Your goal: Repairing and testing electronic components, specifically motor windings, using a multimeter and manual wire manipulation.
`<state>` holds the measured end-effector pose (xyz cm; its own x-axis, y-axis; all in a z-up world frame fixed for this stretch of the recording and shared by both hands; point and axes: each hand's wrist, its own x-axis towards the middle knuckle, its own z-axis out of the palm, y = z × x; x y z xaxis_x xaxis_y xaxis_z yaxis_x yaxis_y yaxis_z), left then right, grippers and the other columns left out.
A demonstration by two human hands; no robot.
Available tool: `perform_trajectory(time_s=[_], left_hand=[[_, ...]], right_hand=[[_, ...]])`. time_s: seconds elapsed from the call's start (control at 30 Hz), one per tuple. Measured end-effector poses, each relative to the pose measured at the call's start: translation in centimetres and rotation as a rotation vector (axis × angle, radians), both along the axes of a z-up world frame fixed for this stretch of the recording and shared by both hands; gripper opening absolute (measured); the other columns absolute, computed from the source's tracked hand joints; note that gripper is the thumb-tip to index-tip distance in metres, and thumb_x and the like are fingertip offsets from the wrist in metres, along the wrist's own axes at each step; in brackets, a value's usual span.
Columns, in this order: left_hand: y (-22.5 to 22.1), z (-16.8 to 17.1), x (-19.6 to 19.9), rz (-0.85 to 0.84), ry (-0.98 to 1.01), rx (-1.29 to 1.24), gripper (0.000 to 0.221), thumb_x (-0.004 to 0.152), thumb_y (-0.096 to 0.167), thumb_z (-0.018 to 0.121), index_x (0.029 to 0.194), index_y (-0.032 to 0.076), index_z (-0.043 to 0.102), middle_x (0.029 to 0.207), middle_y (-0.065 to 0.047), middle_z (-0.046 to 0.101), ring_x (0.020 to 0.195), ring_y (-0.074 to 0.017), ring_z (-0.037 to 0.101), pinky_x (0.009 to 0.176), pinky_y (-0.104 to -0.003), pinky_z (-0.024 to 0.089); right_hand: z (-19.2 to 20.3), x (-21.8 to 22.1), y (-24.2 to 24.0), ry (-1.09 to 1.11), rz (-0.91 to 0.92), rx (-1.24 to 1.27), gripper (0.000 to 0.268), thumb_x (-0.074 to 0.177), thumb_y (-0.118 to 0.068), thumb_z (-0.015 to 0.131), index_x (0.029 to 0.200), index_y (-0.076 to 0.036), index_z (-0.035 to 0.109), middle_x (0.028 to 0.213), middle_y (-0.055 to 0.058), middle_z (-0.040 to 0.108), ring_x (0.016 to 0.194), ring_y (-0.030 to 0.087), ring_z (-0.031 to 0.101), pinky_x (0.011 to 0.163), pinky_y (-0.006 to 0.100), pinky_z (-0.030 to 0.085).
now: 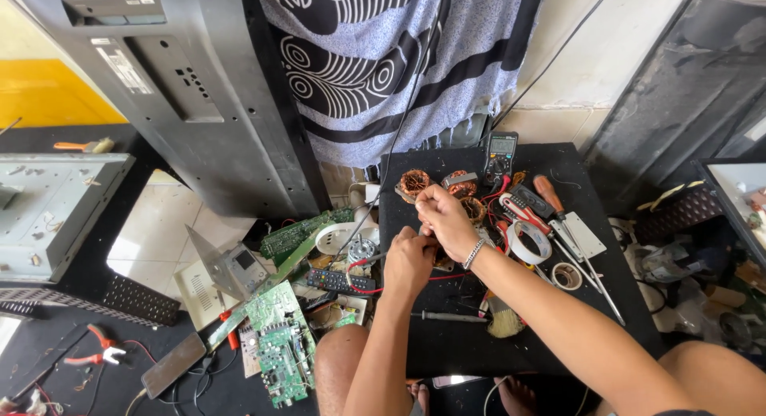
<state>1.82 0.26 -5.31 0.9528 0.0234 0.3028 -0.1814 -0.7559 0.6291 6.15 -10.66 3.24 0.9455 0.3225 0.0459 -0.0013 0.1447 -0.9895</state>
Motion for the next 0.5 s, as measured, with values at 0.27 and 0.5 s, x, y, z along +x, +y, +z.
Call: perform_trajectory(time_s=[0.27, 0.5], left_hand=[[-0.2, 0.7, -0.5, 0.054, 0.028, -0.017, 0.011, 0.081, 0.019, 0.071, 0.085, 0.016, 0.081, 0.081, -0.008, 0.06, 0.077, -0.0352, 0.068, 0.071, -0.043, 0.061], [-0.5, 2.1, -0.6, 0.013, 0.02, 0.052, 0.015, 0.081, 0.016, 0.071, 0.09, 0.018, 0.082, 0.084, -0.007, 0.062, 0.08, -0.0346, 0.069, 0.074, -0.042, 0.061]], right_hand=[[-0.9, -2.7, -2.6, 0.202, 0.016, 0.047, 0.008, 0.104, -0.005, 0.048, 0.102, -0.01, 0.054, 0.067, -0.007, 0.035, 0.06, 0.005, 0.038, 0.054, 0.021, 0.043], [0.2, 0.1, -1.8, 0.139, -0.044, 0.12, 0.005, 0.104, -0.006, 0.049, 0.103, -0.011, 0.051, 0.068, -0.009, 0.032, 0.06, 0.003, 0.036, 0.055, 0.019, 0.041]])
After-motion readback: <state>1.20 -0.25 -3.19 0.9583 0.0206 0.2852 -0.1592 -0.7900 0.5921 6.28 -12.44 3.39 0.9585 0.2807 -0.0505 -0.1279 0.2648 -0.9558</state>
